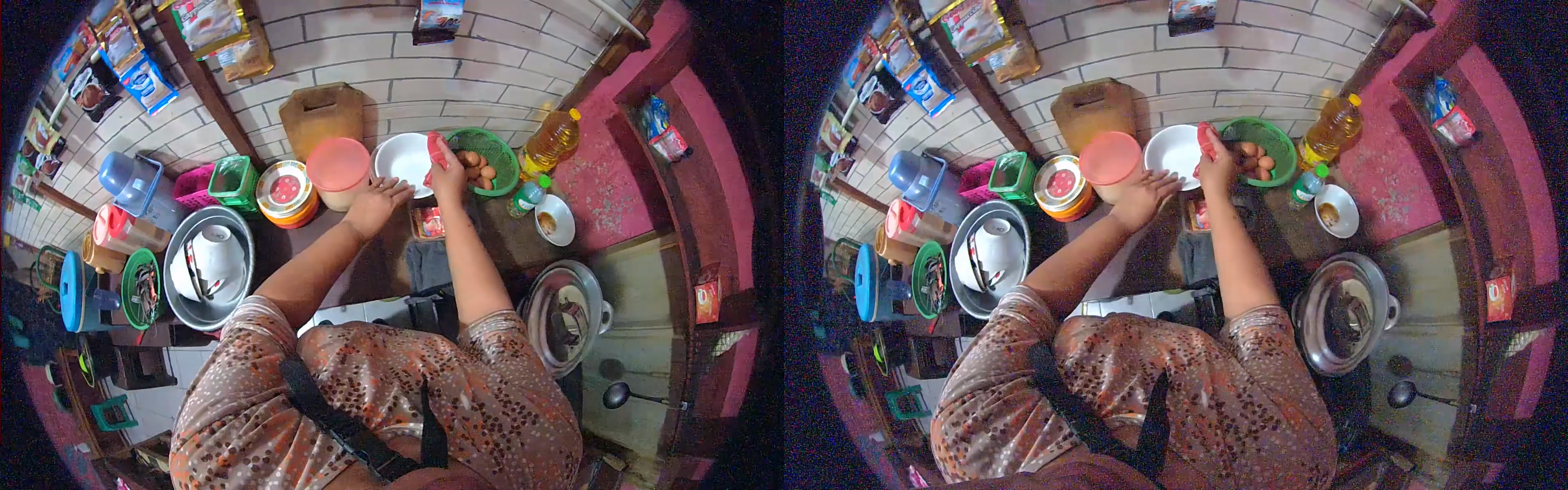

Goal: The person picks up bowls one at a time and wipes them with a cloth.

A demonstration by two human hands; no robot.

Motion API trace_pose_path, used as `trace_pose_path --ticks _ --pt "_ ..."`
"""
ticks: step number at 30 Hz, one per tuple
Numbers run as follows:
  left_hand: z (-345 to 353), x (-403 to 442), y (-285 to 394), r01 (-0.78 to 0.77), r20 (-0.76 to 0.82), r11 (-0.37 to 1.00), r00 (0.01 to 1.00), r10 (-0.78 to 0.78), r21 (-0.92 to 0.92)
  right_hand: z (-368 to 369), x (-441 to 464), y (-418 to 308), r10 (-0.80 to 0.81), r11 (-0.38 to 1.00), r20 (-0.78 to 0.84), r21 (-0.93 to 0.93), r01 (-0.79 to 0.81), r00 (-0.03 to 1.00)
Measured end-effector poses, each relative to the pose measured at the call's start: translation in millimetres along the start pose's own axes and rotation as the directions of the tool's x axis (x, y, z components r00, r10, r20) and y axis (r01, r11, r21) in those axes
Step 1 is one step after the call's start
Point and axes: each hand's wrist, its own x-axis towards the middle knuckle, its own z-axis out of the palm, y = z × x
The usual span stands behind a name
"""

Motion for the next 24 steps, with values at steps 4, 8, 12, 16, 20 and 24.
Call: trace_pose_path --ticks 4,8,12,16,20,24 --pt "0 -4 -1 -0.053 -0.074 0.999 0.996 0.053 0.005 -5 -3 -16 -0.083 0.993 0.055 0.088 0.078 0.995" --pt "5 -6 -1 -0.042 -0.071 0.998 0.997 0.044 0.037 -2 3 -15 0.033 0.994 0.184 0.092 -0.051 0.982" --pt "7 -3 3 -0.017 -0.091 0.998 0.996 0.022 0.057 0 16 1 -0.098 0.992 0.160 -0.067 0.110 0.982" --pt "14 -2 -1 0.061 -0.062 0.998 0.996 -0.060 0.016 -6 17 -18 -0.100 0.922 0.135 -0.361 0.143 0.986" --pt "16 6 -6 0.157 -0.066 0.986 0.985 -0.161 -0.059 -12 24 -22 -0.095 0.872 0.101 -0.471 0.132 0.990" --pt "9 13 -1 0.312 -0.039 0.919 0.943 -0.330 -0.243 -19 11 -33 -0.201 0.792 0.189 -0.546 0.273 0.961"
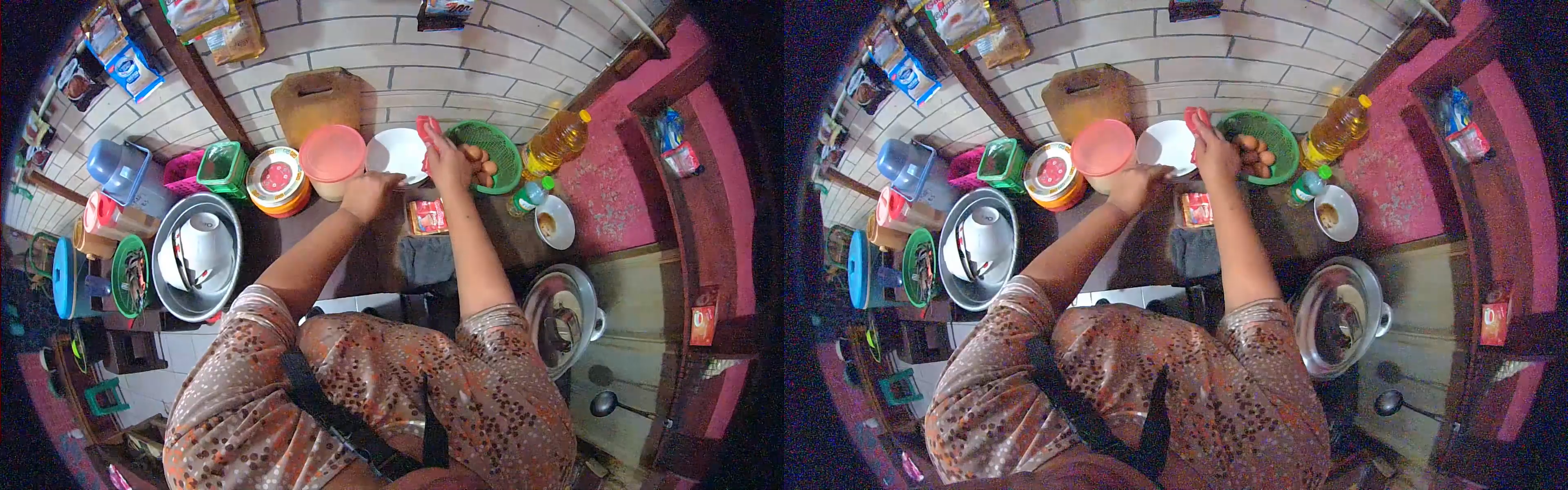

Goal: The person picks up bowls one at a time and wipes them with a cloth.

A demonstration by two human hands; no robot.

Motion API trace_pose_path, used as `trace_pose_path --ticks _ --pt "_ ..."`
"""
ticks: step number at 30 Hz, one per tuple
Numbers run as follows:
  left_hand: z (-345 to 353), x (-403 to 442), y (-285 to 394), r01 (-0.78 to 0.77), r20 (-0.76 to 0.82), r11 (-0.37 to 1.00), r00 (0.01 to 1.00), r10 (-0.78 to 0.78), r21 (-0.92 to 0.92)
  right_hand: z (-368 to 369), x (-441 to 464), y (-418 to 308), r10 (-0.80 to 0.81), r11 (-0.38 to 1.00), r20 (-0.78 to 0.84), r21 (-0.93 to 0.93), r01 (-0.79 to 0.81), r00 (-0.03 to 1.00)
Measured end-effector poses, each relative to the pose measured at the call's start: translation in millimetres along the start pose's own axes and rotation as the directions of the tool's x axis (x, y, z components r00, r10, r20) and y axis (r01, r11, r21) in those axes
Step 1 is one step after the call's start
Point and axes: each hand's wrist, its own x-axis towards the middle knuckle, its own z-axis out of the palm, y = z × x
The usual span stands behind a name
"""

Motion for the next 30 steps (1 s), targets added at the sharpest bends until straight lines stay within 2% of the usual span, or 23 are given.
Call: trace_pose_path --ticks 1,3,7,9,10,12,15,25,27,30 --pt "1 1 1 -0.001 -0.001 1.000 1.000 0.001 0.001 -1 -5 -4 -0.033 0.999 0.006 -0.036 0.033 0.999" --pt "4 1 3 0.221 -0.061 0.940 0.968 -0.245 -0.260 -3 -12 -8 -0.096 0.995 -0.008 -0.036 0.095 0.995" --pt "8 1 0 0.215 -0.049 0.936 0.970 -0.238 -0.278 -3 -17 -6 -0.053 0.993 0.070 -0.101 0.060 0.996" --pt "13 -3 -3 0.081 -0.135 0.966 0.984 -0.117 -0.246 5 -21 -3 -0.134 0.976 0.050 -0.168 0.141 0.990" --pt "16 -4 -6 0.081 -0.135 0.966 0.984 -0.117 -0.246 10 -23 1 -0.134 0.976 0.050 -0.169 0.141 0.990" --pt "21 -6 -8 -0.087 -0.244 0.988 0.968 0.055 -0.126 18 -27 6 -0.240 0.949 0.027 -0.206 0.240 0.970" --pt "24 -11 -8 -0.063 -0.221 0.984 0.975 0.026 -0.164 22 -31 7 -0.308 0.916 0.024 -0.261 0.304 0.951" --pt "28 -11 -8 -0.003 -0.210 0.975 0.977 -0.045 -0.223 26 -30 8 -0.288 0.895 0.076 -0.334 0.297 0.955" --pt "29 -12 -8 0.007 -0.204 0.970 0.977 -0.057 -0.242 27 -28 10 -0.350 0.885 0.007 -0.324 0.334 0.937" --pt "32 -13 -13 -0.007 -0.179 0.972 0.983 -0.037 -0.236 23 -31 10 -0.358 0.884 -0.002 -0.323 0.338 0.934"
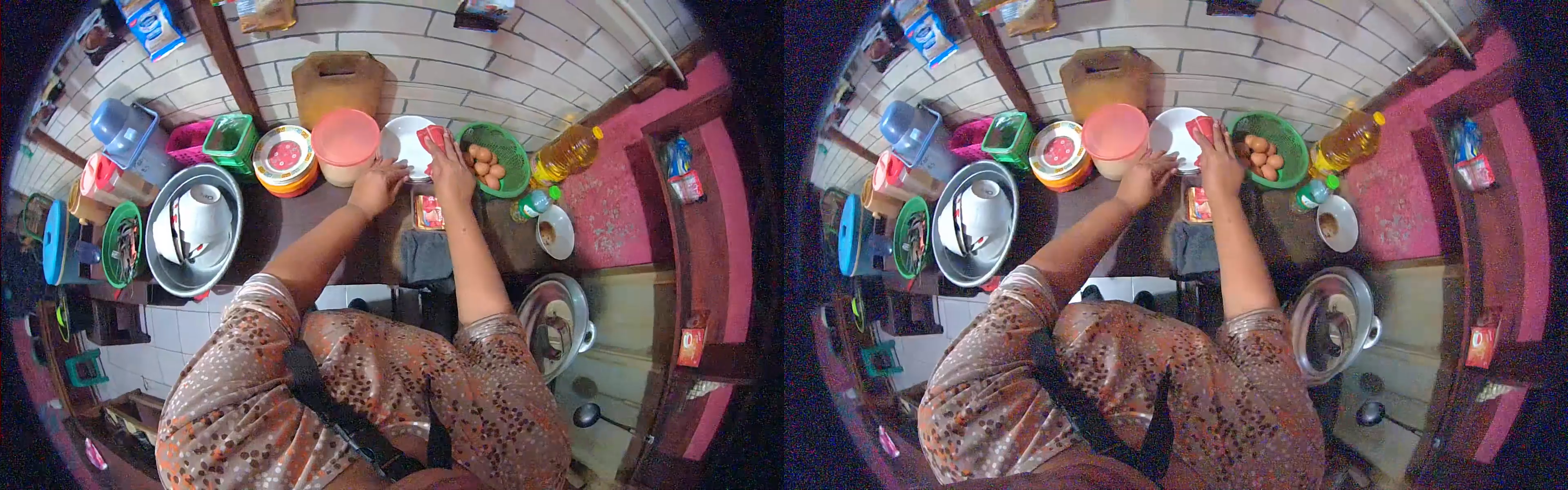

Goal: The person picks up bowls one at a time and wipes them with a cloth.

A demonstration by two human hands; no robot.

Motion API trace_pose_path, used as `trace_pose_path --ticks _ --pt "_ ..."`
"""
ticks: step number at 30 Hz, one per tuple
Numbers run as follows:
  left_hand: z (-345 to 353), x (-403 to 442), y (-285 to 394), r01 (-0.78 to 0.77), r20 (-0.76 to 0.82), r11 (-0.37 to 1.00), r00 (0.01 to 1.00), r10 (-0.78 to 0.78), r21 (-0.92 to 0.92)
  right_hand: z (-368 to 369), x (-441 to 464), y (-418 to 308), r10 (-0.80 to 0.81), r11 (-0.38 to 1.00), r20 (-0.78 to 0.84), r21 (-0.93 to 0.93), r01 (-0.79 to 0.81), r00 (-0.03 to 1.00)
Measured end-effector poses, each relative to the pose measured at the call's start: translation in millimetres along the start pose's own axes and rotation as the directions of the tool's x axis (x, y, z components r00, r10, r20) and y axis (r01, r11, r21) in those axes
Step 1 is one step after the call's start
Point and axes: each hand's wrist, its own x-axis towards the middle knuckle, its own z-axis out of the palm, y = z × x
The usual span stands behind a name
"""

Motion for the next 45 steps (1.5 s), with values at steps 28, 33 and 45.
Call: trace_pose_path --ticks 28,33,45 --pt "-234 -163 35 0.100 -0.214 0.995 0.972 -0.100 -0.010 -90 -28 -160 0.070 0.437 0.293 0.850 -0.293 0.953" --pt "-302 -217 7 0.199 -0.401 0.979 0.901 -0.165 0.045 -86 -22 -264 -0.036 0.322 0.251 0.919 -0.227 0.967" --pt "-391 -299 -95 0.357 -0.405 0.863 0.892 -0.201 0.358 -24 -6 -466 -0.295 0.194 0.304 0.947 -0.254 0.906"
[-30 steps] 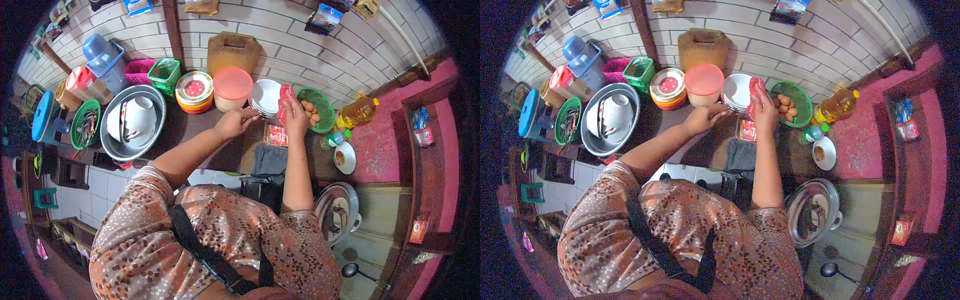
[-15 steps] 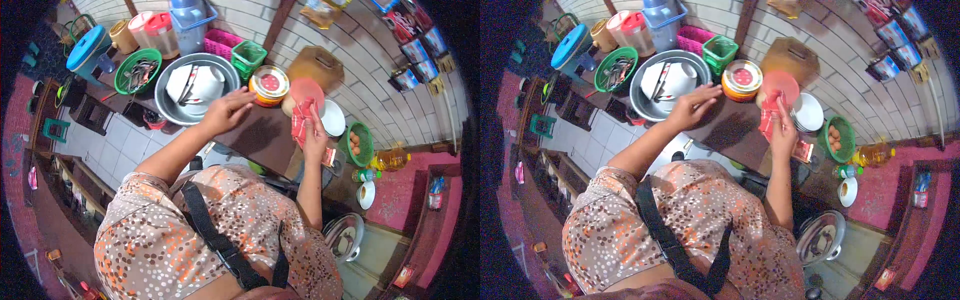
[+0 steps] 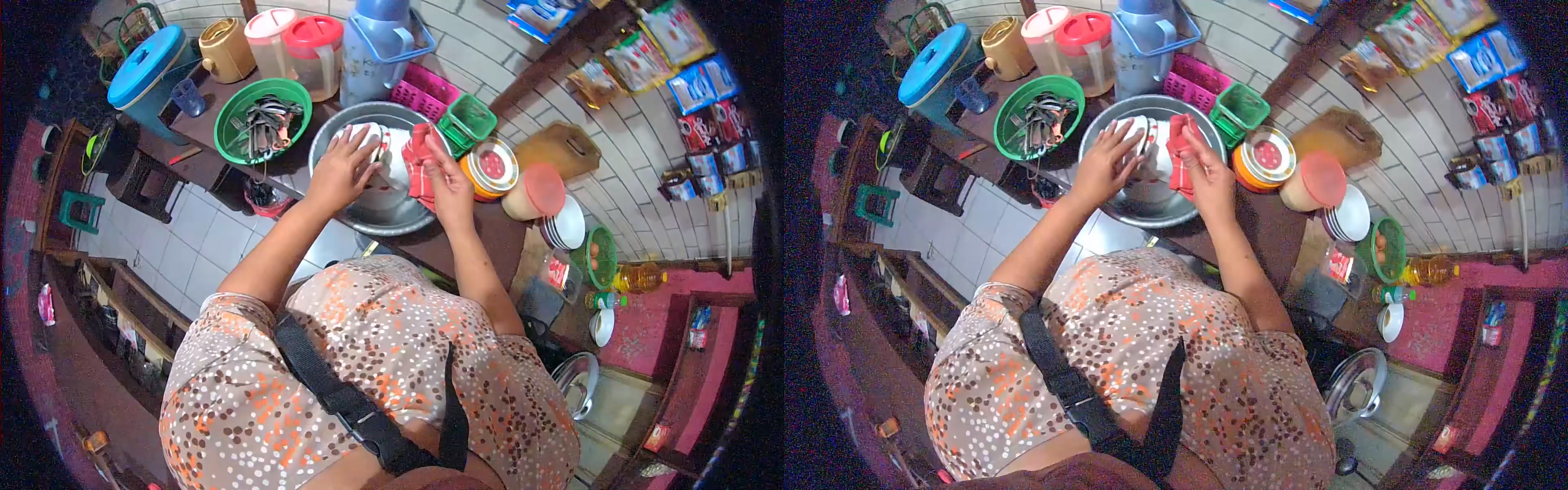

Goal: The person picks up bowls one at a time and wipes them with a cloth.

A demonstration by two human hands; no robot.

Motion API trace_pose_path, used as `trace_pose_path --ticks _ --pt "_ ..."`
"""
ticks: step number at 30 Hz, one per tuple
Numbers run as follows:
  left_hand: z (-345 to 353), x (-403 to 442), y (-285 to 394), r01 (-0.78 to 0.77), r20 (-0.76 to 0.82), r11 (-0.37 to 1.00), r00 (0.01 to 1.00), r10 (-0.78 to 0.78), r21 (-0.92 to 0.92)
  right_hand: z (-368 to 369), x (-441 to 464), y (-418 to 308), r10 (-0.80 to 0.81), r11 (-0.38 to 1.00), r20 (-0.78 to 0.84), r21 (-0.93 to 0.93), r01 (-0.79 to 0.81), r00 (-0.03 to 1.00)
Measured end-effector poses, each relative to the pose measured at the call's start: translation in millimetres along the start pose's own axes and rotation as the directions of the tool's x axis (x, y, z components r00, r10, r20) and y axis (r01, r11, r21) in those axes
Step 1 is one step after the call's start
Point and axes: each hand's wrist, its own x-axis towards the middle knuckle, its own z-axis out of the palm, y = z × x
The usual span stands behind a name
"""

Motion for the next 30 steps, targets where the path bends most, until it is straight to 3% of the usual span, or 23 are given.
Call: trace_pose_path --ticks 2,11,13,17,20,23,30 --pt "3 -2 -22 0.028 0.063 0.997 0.997 -0.033 0.067 16 10 11 0.042 0.999 -0.039 0.001 -0.042 0.998" --pt "2 7 -47 -0.059 0.170 0.998 0.984 0.054 0.020 50 22 12 0.090 0.994 -0.146 -0.051 -0.099 0.985" --pt "2 8 -48 0.059 0.194 0.997 0.980 -0.048 -0.047 54 22 11 0.096 0.992 -0.168 -0.060 -0.108 0.981" --pt "6 10 -49 0.008 0.219 1.000 0.976 -0.002 -0.026 53 18 14 0.063 0.996 -0.215 -0.049 -0.075 0.975" --pt "2 10 -34 0.089 0.289 0.983 0.948 -0.133 0.160 50 15 9 0.060 0.994 -0.214 -0.076 -0.078 0.975" --pt "10 8 -33 0.157 0.263 0.987 0.951 -0.164 0.045 47 17 12 0.068 0.993 -0.202 -0.084 -0.086 0.977" --pt "9 11 -23 0.224 0.243 0.973 0.943 -0.229 0.046 46 24 15 0.075 0.997 -0.182 -0.023 -0.080 0.980"
